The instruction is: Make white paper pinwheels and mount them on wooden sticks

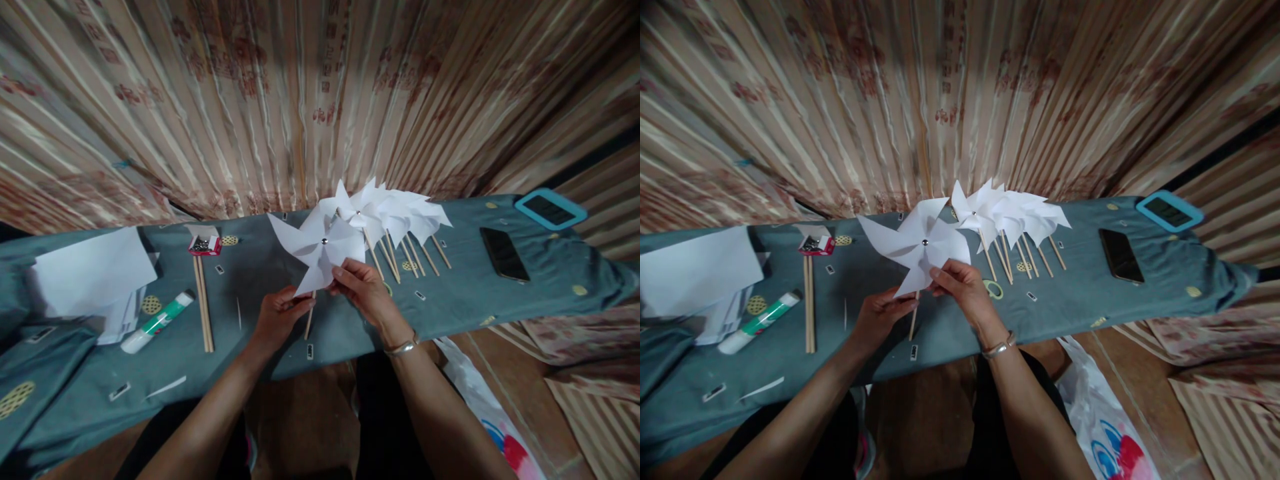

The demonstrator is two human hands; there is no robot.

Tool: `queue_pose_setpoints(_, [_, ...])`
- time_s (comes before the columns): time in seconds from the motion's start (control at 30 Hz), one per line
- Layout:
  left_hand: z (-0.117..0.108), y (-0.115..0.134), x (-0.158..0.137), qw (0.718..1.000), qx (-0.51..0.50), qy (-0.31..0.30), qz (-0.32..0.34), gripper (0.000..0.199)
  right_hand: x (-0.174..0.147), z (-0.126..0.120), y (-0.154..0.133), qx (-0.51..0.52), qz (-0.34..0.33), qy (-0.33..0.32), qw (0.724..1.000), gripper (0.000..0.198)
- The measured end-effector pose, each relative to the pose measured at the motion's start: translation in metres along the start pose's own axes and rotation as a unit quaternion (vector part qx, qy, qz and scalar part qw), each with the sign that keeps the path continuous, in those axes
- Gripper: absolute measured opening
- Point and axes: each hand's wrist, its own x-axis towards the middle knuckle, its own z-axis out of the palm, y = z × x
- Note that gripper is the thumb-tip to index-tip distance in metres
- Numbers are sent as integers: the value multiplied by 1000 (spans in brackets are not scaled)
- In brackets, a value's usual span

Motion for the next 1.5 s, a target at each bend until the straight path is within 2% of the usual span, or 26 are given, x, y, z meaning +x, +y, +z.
queue_pose_setpoints(0.17, [-1, -1, 2, 1000, -20, 20, -6, 27, -6, 0, -1, -55, 27, -32, 998, 45])
queue_pose_setpoints(0.27, [-4, 0, 4, 999, -18, 43, -13, 28, -12, -10, -7, -81, 15, -23, 996, 43])
queue_pose_setpoints(0.37, [-4, 2, 4, 998, -19, 49, -26, 29, -13, -24, -15, -53, -50, 58, 996, 34])
queue_pose_setpoints(0.47, [-4, 3, 2, 998, -26, 38, -36, 28, -7, -37, -21, -17, -133, 172, 976, 25])
queue_pose_setpoints(0.57, [-3, 2, 0, 999, -18, 22, -41, 26, -1, -42, -21, -40, -171, 219, 960, 23])
queue_pose_setpoints(0.8, [-4, -1, 1, 1000, 9, 18, -17, 22, 4, -32, -12, -58, -155, 196, 967, 21])
queue_pose_setpoints(0.97, [-6, 0, 2, 999, 24, 24, 9, 14, 3, -28, -8, -55, -111, 177, 976, 25])
queue_pose_setpoints(1.33, [-6, 4, 1, 998, 46, 36, 28, 11, -3, -6, -4, 2, -26, 126, 992, 34])
queue_pose_setpoints(1.5, [-6, 3, 2, 998, 50, 36, 34, 13, -4, -1, 3, 20, -4, 100, 995, 32])
